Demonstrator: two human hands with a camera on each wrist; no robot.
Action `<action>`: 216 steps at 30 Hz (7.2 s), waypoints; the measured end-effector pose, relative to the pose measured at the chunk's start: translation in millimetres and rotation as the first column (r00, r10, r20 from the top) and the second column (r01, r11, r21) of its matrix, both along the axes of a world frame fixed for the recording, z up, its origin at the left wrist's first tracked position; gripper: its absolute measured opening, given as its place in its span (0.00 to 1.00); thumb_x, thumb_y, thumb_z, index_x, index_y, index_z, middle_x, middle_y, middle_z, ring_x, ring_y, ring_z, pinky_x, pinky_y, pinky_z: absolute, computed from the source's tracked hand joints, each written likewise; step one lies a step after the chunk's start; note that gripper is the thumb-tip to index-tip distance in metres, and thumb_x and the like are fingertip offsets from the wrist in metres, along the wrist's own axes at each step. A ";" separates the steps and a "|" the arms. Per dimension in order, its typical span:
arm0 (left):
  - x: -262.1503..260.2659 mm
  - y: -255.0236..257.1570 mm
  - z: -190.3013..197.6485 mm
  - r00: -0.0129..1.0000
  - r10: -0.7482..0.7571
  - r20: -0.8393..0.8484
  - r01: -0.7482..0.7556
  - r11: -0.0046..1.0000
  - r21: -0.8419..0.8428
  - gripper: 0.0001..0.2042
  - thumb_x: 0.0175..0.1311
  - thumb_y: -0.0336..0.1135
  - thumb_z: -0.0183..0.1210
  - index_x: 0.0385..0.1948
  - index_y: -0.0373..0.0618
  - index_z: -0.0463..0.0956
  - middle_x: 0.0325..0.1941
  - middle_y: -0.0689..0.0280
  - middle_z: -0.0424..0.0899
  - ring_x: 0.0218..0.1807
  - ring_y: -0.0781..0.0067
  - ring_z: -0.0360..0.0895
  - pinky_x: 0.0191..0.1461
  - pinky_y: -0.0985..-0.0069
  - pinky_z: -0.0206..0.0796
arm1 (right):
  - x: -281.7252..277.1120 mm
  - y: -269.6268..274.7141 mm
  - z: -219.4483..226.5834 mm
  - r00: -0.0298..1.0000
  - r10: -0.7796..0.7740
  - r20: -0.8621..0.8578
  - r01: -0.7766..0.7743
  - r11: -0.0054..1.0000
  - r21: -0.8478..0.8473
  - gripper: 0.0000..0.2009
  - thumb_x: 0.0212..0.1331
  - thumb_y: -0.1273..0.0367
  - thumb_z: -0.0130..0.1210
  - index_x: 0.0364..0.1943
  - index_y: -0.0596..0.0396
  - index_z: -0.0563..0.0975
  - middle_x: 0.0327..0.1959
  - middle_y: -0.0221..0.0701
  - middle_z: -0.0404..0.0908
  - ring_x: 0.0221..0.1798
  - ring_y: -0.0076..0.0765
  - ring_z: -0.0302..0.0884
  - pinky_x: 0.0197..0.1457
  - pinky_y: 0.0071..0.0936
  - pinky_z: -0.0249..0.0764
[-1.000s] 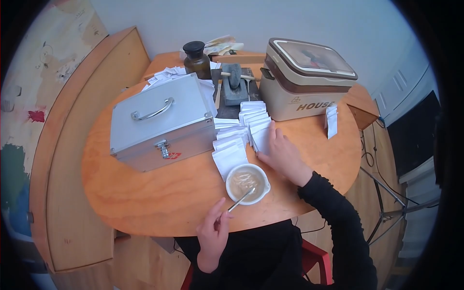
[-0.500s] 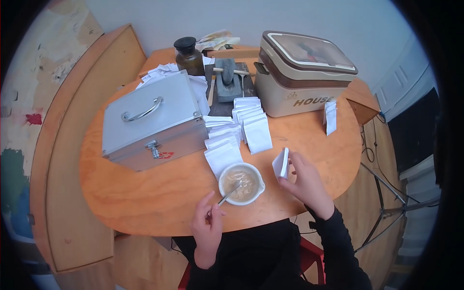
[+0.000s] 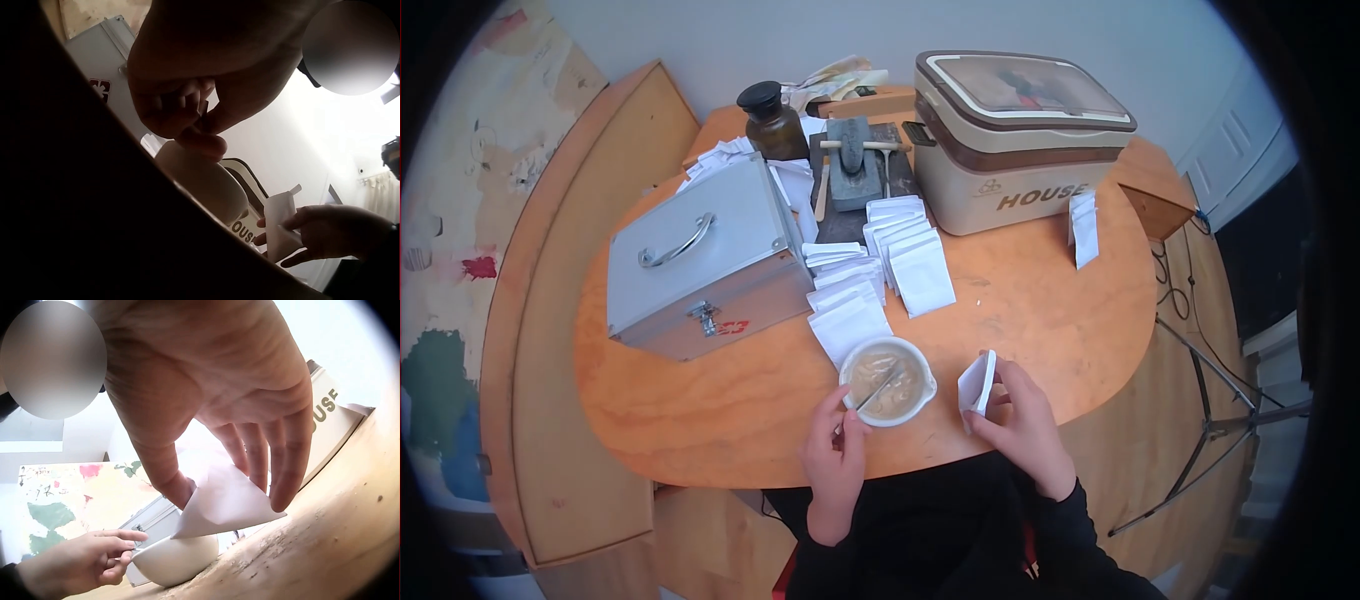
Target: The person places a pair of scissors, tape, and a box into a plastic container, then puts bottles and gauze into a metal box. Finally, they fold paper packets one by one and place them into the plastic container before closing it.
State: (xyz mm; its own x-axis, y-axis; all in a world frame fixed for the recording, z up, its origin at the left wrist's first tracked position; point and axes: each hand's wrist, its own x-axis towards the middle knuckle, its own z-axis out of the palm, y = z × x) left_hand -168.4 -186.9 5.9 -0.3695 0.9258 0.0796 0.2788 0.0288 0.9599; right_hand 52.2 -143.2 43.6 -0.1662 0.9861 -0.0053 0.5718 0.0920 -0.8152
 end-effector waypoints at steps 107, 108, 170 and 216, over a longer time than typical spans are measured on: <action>7.4 -5.4 7.8 0.978 -0.027 0.205 0.037 0.998 -0.046 0.12 0.73 0.29 0.45 0.53 0.37 0.71 0.26 0.65 0.79 0.20 0.85 0.70 0.23 0.88 0.61 | 10.9 2.4 -12.1 0.986 0.157 0.057 -0.165 0.968 0.191 0.29 0.42 0.70 0.68 0.52 0.64 0.72 0.46 0.43 0.77 0.50 0.50 0.73 0.54 0.38 0.70; 6.8 -6.3 10.0 0.975 -0.023 0.221 0.035 0.998 -0.053 0.12 0.73 0.29 0.45 0.54 0.37 0.71 0.26 0.65 0.79 0.20 0.85 0.70 0.23 0.88 0.61 | 9.8 2.1 -11.9 0.984 0.167 0.061 -0.176 0.967 0.187 0.29 0.42 0.70 0.68 0.52 0.64 0.72 0.47 0.44 0.77 0.51 0.50 0.72 0.55 0.39 0.70; -26.5 -31.8 5.7 0.990 -0.034 0.139 0.028 0.998 0.049 0.13 0.70 0.26 0.48 0.53 0.33 0.71 0.30 0.59 0.84 0.20 0.81 0.74 0.26 0.84 0.67 | -37.2 121.5 -16.7 0.903 0.080 0.423 -0.245 0.904 0.351 0.43 0.49 0.63 0.60 0.68 0.69 0.52 0.54 0.52 0.72 0.50 0.56 0.76 0.51 0.43 0.75; 7.9 -11.9 14.5 0.986 0.152 -0.063 -0.149 0.988 0.041 0.21 0.63 0.18 0.49 0.59 0.39 0.66 0.19 0.77 0.59 0.22 0.90 0.55 0.28 0.88 0.50 | 7.0 0.6 4.3 0.990 0.079 -0.116 -0.061 0.986 0.155 0.35 0.48 0.70 0.66 0.64 0.60 0.65 0.51 0.42 0.74 0.53 0.43 0.74 0.58 0.33 0.70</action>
